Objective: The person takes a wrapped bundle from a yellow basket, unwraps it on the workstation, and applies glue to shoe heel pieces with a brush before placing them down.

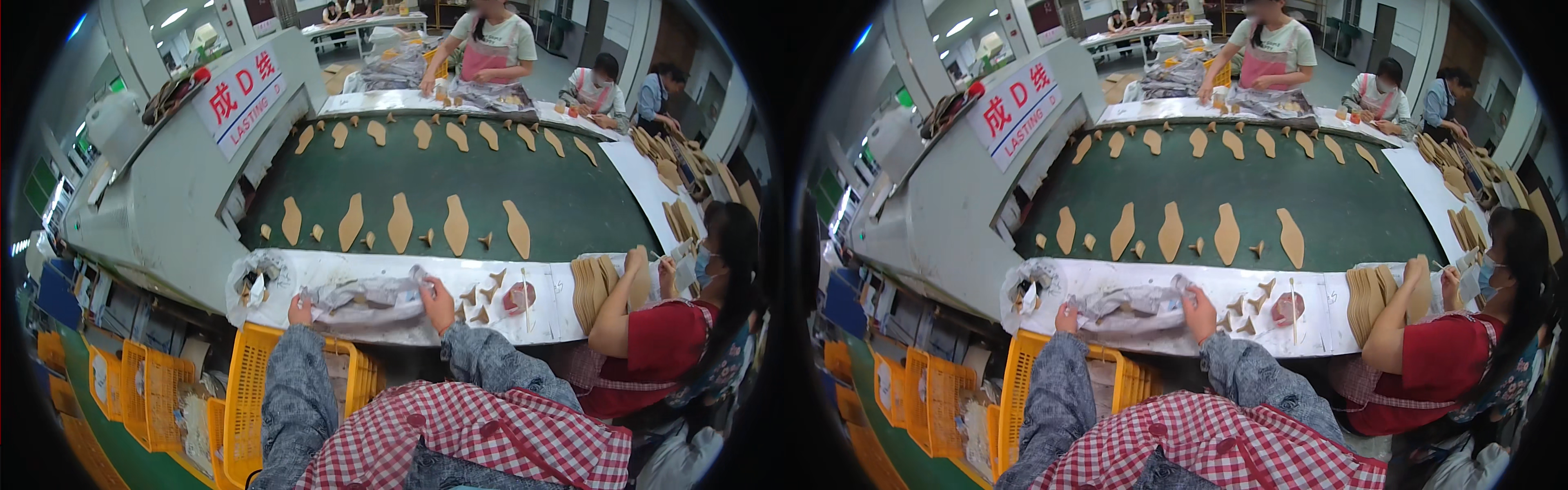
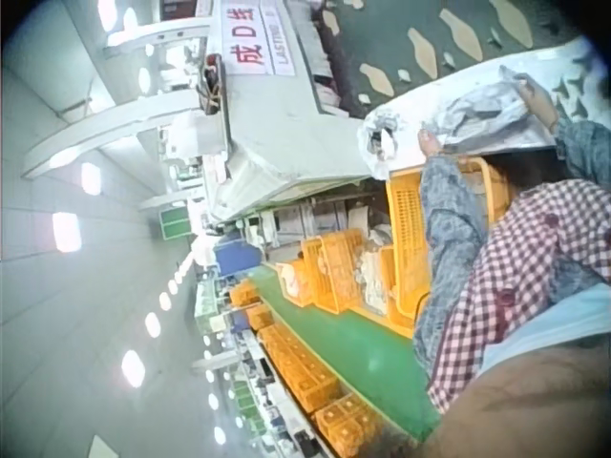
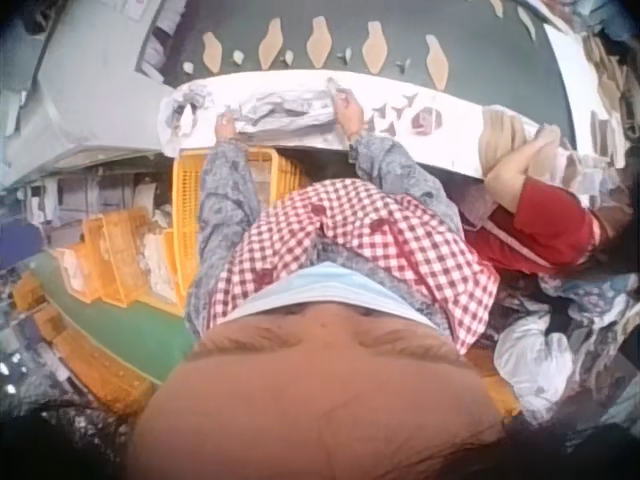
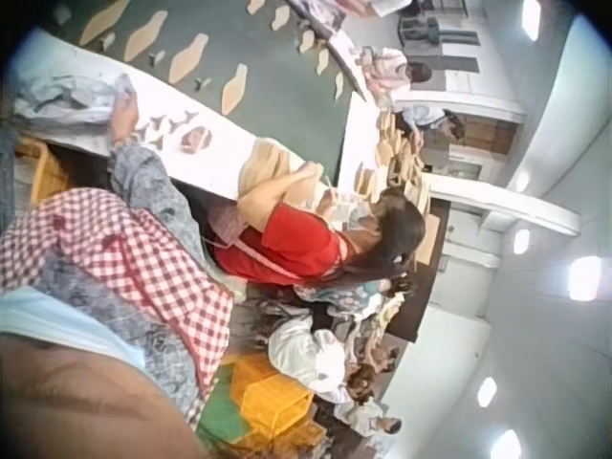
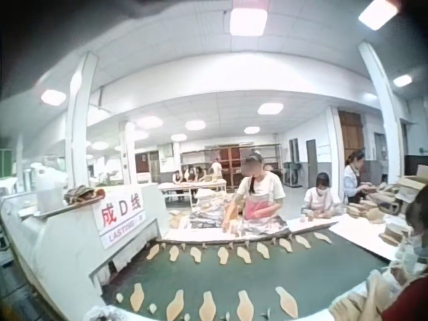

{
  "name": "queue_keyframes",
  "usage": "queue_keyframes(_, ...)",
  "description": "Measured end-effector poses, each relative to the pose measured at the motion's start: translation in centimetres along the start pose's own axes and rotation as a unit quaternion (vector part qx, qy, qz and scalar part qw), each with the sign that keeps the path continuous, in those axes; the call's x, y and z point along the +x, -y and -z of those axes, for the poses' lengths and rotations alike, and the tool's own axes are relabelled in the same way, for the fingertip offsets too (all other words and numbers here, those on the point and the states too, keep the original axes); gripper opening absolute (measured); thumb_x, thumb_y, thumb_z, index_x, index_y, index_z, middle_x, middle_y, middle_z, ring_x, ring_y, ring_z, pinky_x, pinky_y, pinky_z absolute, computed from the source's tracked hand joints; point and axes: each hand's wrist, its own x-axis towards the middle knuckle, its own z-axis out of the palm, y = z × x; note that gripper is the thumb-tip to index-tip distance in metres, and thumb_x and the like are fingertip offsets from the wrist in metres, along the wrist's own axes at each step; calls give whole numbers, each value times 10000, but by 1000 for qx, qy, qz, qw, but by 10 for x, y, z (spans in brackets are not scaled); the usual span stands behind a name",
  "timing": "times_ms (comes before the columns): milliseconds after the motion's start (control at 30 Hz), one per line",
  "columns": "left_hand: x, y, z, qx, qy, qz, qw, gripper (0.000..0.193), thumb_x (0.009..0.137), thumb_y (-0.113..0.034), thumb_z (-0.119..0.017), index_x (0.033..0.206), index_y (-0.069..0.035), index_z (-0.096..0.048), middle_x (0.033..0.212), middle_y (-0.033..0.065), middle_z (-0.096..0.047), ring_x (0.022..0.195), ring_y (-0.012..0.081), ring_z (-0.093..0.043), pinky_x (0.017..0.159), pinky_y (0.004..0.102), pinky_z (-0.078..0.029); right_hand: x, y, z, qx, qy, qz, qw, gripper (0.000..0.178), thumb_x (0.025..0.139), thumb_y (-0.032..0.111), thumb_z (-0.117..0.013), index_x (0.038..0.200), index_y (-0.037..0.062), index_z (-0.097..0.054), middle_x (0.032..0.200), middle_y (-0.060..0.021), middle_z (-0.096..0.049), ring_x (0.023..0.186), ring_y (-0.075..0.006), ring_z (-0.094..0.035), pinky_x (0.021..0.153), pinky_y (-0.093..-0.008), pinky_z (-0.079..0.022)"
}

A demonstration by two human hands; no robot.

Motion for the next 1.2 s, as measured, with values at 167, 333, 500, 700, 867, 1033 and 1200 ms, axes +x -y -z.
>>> queue_keyframes(167, -31, 19, 17, -31, 3, -43, 999, 643, 692, -203, -694, 1228, -10, -397, 1042, 156, -555, 904, 233, -537, 819, 317, -424, -30, 28, 31, 4, 140, -16, 990, 445, 770, 215, -595, 1182, 101, -472, 819, -145, -588, 728, -300, -578, 650, -339, -454)
queue_keyframes(333, -78, 17, 41, 16, 11, -44, 999, 539, 669, -113, -674, 1156, 4, -473, 928, 113, -599, 857, 196, -554, 812, 305, -429, -57, 8, 59, -85, 239, 67, 965, 364, 739, 168, -585, 1093, 97, -542, 874, -121, -595, 802, -309, -562, 694, -367, -456)
queue_keyframes(500, -81, 47, 58, -49, 18, -13, 999, 366, 648, -15, -600, 1013, 4, -585, 854, 87, -629, 815, 176, -583, 786, 285, -444, -69, -6, 53, -203, 356, 118, 905, 260, 720, 158, -556, 968, 94, -596, 902, -116, -590, 856, -303, -538, 740, -408, -449)
queue_keyframes(700, -69, -33, 66, 288, 82, -237, 924, 270, 665, -57, -567, 926, -57, -637, 900, 118, -629, 857, 318, -565, 807, 405, -439, -52, 68, 40, -282, 324, 197, 881, 209, 730, 163, -570, 923, 85, -581, 798, -103, -562, 804, -293, -534, 679, -391, -455)
queue_keyframes(867, -87, -80, 41, 99, 277, -244, 924, 194, 734, -95, -556, 906, -63, -641, 916, 119, -618, 922, 312, -540, 832, 384, -419, -57, 104, -9, -216, 312, 326, 866, 181, 733, 152, -590, 902, 88, -573, 742, -71, -539, 747, -263, -527, 633, -366, -449)
queue_keyframes(1033, -63, -71, -7, 215, 438, -208, 848, 311, 773, -115, -539, 1080, -81, -576, 1033, 149, -582, 986, 311, -532, 833, 367, -436, -67, 100, -44, -156, 402, 325, 842, 197, 718, 168, -603, 904, 106, -580, 771, -72, -555, 785, -261, -549, 655, -356, -454)
queue_keyframes(1200, -21, -75, -15, 119, 361, -308, 872, 489, 745, -143, -547, 1212, -50, -435, 1180, 167, -479, 1057, 340, -475, 898, 389, -395, -65, 56, -32, -355, 354, 254, 827, 226, 707, 166, -571, 923, 99, -586, 843, -84, -566, 824, -284, -551, 686, -402, -457)
